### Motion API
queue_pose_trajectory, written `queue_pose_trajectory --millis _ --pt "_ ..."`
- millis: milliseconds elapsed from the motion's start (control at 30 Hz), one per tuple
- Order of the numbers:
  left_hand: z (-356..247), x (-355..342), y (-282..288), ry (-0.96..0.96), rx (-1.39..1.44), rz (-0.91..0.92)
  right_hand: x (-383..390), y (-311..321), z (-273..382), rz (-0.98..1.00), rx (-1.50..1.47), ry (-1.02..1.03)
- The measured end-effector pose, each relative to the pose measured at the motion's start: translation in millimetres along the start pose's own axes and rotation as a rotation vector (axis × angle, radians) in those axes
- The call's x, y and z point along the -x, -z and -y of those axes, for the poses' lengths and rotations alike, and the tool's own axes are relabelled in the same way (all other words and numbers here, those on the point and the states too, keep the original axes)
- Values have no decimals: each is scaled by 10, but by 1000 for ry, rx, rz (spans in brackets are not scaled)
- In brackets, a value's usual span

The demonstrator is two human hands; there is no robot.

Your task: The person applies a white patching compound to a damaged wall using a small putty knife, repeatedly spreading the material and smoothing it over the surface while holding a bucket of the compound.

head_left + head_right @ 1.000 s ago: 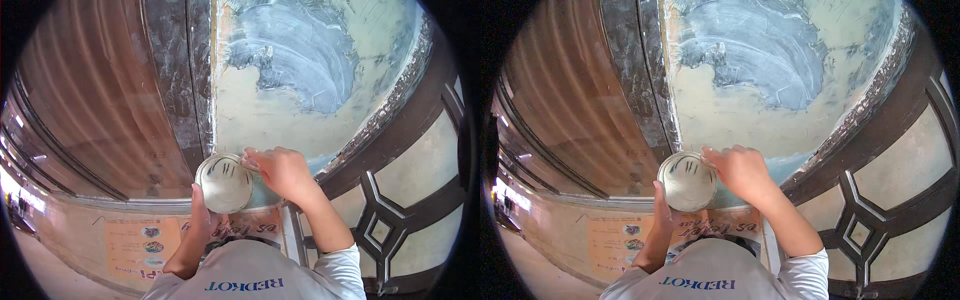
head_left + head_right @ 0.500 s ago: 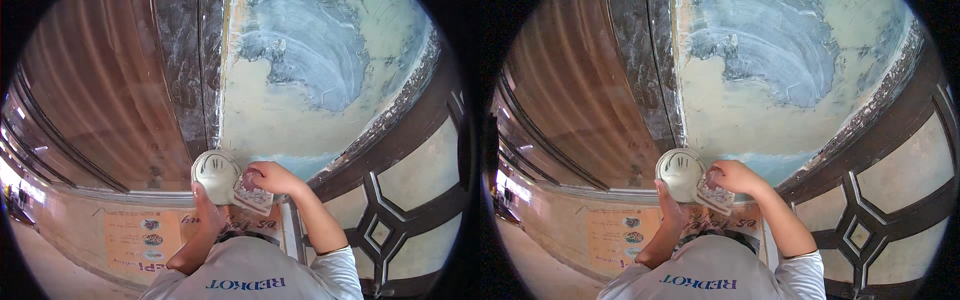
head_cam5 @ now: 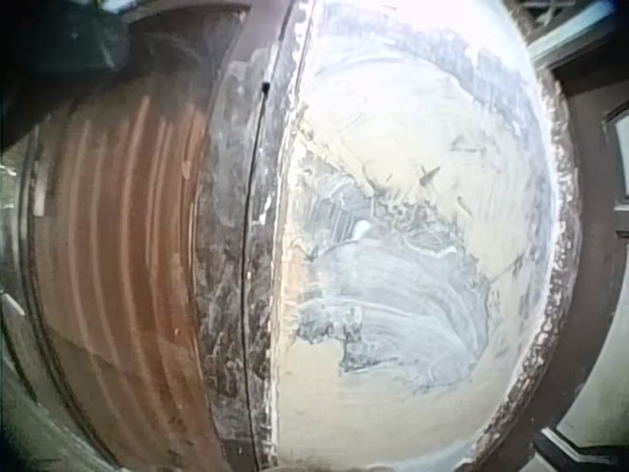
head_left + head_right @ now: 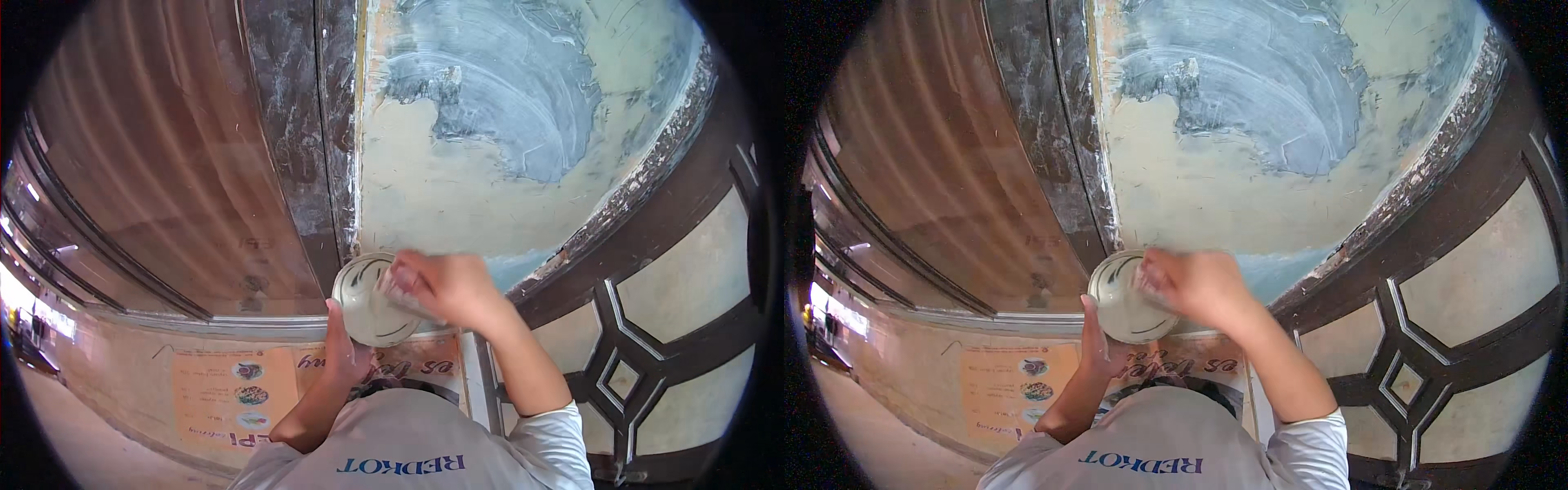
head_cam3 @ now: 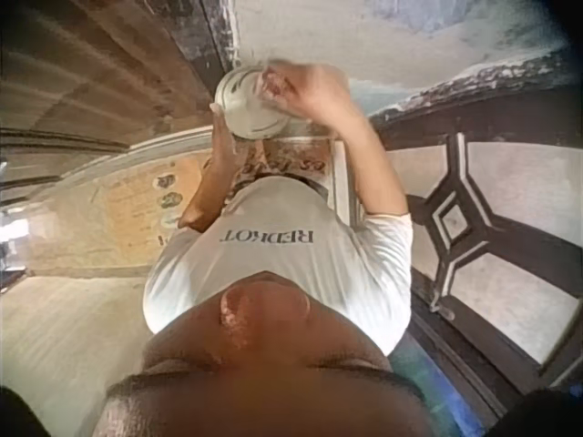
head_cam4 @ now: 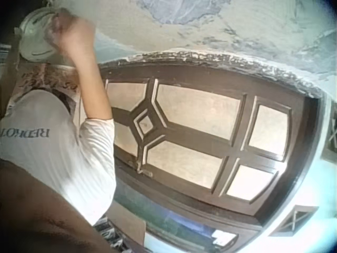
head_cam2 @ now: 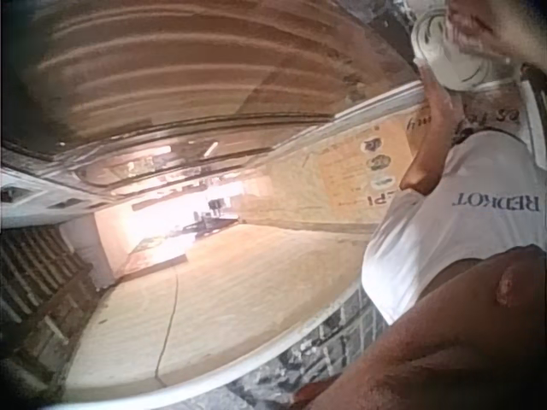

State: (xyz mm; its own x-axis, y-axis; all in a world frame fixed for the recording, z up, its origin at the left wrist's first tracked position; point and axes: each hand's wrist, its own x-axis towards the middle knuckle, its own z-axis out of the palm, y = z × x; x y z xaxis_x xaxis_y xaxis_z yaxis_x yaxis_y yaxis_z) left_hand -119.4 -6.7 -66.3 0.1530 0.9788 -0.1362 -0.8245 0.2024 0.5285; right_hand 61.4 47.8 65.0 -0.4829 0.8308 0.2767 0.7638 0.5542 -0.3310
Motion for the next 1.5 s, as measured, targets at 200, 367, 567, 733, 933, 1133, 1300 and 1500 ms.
queue_pose_trajectory --millis 200,367,567,733,933,1133,1300,1500 --pt "-98 29 -103 5 19 32 7 76 55 -30 4 59" --pt "-142 42 -143 -53 -7 -15 -50 243 49 -136 39 -12" --pt "-105 -35 -118 -108 -59 -27 45 25 152 -142 99 -18" --pt "-81 -24 -57 -126 -47 -12 -8 252 122 -77 72 -65" --pt "-96 -68 -131 -48 -34 -12 47 125 205 -5 -12 -16" --pt "-52 -66 -38 -30 -9 -32 40 88 66 -46 112 -106" --pt "-103 -34 -35 30 42 27 43 99 225 -7 -183 2" --pt "-201 21 -89 -1 74 -25 128 252 -26 -76 19 79"
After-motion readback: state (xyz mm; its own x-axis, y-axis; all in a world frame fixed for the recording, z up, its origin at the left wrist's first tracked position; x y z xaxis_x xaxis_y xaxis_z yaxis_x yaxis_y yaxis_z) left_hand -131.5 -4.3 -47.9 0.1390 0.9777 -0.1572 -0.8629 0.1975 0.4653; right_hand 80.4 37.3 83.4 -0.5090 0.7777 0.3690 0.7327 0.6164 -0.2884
